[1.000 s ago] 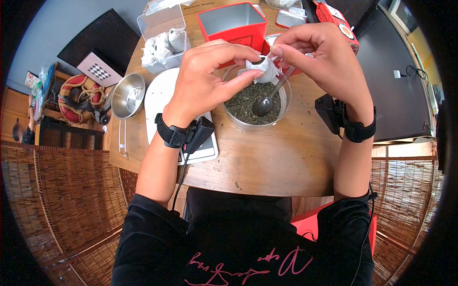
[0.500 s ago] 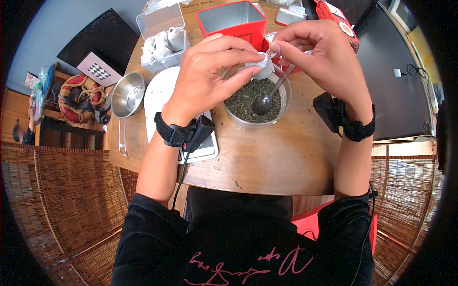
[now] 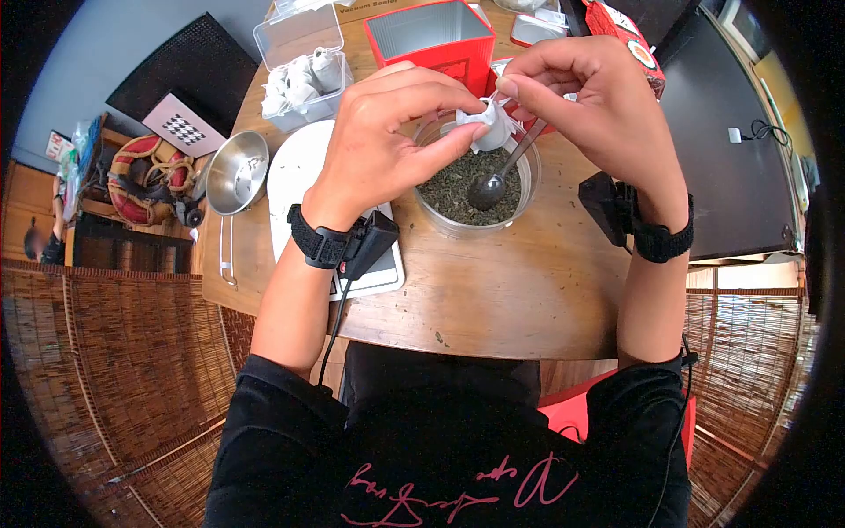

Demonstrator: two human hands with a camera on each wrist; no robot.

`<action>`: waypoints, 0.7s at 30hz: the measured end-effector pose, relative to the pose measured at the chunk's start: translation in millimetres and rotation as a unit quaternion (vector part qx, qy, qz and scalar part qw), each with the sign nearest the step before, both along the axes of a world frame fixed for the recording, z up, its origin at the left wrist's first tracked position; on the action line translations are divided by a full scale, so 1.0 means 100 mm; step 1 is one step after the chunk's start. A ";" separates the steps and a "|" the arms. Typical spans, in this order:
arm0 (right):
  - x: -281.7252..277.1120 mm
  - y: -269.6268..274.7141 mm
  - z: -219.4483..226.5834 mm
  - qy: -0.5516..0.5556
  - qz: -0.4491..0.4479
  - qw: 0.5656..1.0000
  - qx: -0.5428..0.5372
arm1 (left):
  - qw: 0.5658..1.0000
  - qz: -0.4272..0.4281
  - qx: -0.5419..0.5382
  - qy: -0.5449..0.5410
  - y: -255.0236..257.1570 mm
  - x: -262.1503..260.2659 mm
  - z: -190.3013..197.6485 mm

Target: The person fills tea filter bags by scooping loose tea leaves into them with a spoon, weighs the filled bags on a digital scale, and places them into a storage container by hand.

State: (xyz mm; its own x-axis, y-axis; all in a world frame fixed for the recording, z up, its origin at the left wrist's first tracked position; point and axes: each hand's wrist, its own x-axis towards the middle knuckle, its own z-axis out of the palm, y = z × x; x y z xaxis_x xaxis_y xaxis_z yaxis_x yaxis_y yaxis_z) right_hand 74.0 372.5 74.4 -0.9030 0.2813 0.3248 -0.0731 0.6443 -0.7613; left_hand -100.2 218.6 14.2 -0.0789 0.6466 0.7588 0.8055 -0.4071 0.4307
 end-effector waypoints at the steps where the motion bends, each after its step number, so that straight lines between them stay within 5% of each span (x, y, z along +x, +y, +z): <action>1: 0.00 0.00 0.01 -0.007 -0.003 1.000 -0.004 | 1.000 0.000 0.000 0.000 0.00 0.00 0.00; 16: 0.00 0.02 -0.02 0.005 -0.005 1.000 0.007 | 0.999 -0.007 0.035 0.034 0.03 -0.03 0.00; 21: -0.01 0.04 -0.03 0.009 0.004 1.000 -0.012 | 0.998 0.027 -0.012 -0.057 -0.03 0.04 0.03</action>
